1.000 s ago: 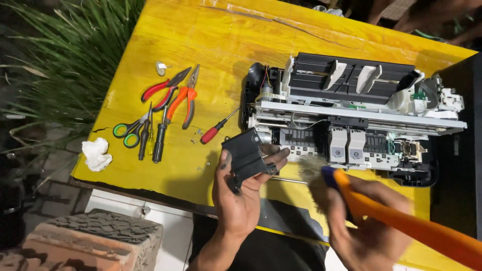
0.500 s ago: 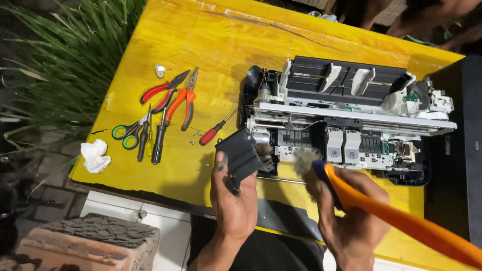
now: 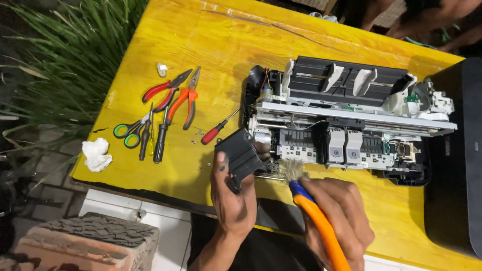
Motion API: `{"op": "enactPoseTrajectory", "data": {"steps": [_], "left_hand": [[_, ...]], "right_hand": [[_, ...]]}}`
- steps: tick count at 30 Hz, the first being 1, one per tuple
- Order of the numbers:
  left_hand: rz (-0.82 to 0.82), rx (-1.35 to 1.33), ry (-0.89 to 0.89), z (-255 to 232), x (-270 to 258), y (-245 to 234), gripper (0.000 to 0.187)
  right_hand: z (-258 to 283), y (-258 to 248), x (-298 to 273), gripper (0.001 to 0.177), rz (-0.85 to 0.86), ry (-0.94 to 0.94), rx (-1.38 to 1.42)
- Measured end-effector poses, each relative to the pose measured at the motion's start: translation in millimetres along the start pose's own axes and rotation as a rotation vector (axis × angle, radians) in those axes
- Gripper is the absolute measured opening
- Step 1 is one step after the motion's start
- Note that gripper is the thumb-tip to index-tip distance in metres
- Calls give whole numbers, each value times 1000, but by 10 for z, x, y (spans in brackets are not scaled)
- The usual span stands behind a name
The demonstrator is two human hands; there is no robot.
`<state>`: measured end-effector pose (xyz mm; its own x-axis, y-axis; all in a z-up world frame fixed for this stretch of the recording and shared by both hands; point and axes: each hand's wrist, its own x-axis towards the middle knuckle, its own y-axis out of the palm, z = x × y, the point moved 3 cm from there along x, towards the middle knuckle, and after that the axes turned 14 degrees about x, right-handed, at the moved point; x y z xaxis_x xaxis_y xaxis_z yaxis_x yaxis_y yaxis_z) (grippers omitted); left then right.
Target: The person cleans the interior of a disassembled printer using a brush, then removes a black plastic component, cleans it, and reinstalls it. They also use a screwdriver to adjust internal parts.
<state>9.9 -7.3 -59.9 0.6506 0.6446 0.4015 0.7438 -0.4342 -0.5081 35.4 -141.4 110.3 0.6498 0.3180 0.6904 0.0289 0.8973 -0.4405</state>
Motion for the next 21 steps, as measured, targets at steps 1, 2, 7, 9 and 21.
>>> {"op": "enactPoseTrajectory", "data": {"steps": [1, 2, 7, 9, 21], "left_hand": [[4, -2, 3, -253, 165, -106, 64], [72, -337, -23, -505, 329, -191, 36], [162, -755, -282, -483, 302, -124, 42], [21, 0, 78, 28, -113, 36, 73], [-87, 54, 186, -37, -9, 4, 61]], "right_hand": [[-7, 7, -22, 29, -3, 2, -4], [-21, 35, -44, 34, 73, 31, 30], [-209, 154, -151, 42, 158, -31, 53], [-293, 156, -243, 41, 229, 19, 25], [-370, -122, -352, 22, -132, 483, 160]]}}
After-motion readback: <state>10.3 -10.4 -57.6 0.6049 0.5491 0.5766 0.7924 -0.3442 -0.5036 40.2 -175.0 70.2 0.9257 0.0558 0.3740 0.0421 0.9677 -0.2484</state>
